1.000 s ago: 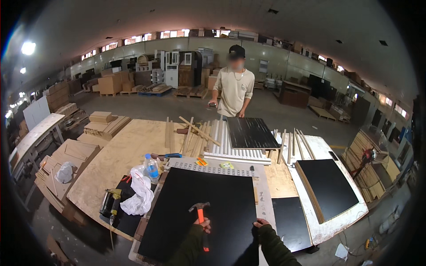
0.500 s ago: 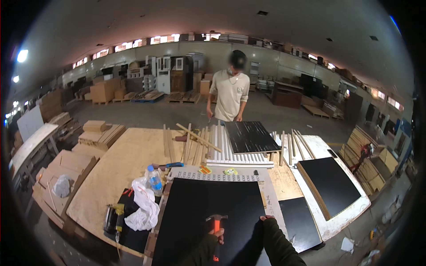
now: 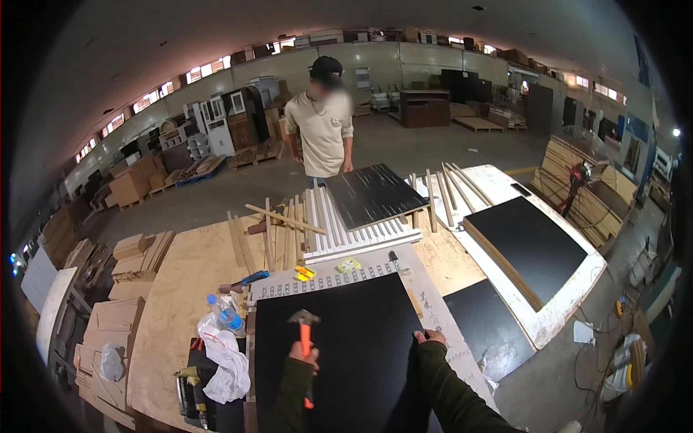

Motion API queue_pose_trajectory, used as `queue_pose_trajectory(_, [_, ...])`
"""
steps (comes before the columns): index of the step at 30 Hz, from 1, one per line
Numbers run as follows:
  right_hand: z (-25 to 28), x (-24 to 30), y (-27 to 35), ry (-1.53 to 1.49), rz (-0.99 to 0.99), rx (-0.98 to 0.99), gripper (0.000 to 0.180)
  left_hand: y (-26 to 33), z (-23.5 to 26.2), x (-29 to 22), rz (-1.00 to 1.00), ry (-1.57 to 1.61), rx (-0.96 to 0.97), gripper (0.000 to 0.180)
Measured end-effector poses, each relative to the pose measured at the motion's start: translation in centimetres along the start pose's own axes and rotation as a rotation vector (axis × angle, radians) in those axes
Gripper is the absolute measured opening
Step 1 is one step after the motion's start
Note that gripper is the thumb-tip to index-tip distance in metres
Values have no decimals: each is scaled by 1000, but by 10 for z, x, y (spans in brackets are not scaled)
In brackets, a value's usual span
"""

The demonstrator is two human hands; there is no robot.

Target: The recorder aligns and nails together panels and wooden components in a furniture manufacturing workshop.

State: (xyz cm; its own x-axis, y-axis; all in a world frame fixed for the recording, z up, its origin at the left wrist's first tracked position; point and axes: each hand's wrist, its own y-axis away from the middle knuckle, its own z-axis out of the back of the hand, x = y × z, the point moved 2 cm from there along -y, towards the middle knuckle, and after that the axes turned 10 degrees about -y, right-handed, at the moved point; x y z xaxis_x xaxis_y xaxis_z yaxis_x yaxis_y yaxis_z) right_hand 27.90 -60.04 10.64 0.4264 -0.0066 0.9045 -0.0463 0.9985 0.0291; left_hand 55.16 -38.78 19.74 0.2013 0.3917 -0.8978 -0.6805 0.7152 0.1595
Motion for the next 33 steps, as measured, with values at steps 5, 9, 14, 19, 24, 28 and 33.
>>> queue_pose_trajectory(5, [-1, 9, 9, 99, 2, -50, 42, -20, 59, 21, -278, -619, -443, 26])
queue_pose_trajectory(9, [-14, -19, -8, 13, -40, 19, 43, -56, 71, 111, -123, -680, -317, 24])
queue_pose_trajectory(14, [-10, 1, -8, -151, -52, -9, 44, -90, 92, 105, -49, -621, -283, 28])
queue_pose_trajectory(19, [2, 28, 6, -145, -1, -8, 41, -87, 84, 113, -304, -761, -549, 48])
queue_pose_trajectory(24, [-1, 0, 2, -50, -95, 13, 42, -90, 78, 158, -169, -666, -606, 19])
queue_pose_trajectory(28, [-1, -3, 2, -4, -125, 48, 42, -99, 84, 173, -56, -539, -520, 24])
queue_pose_trajectory(33, [2, 5, 0, 35, -98, -18, 45, -100, 78, 161, 92, -332, -346, 31])
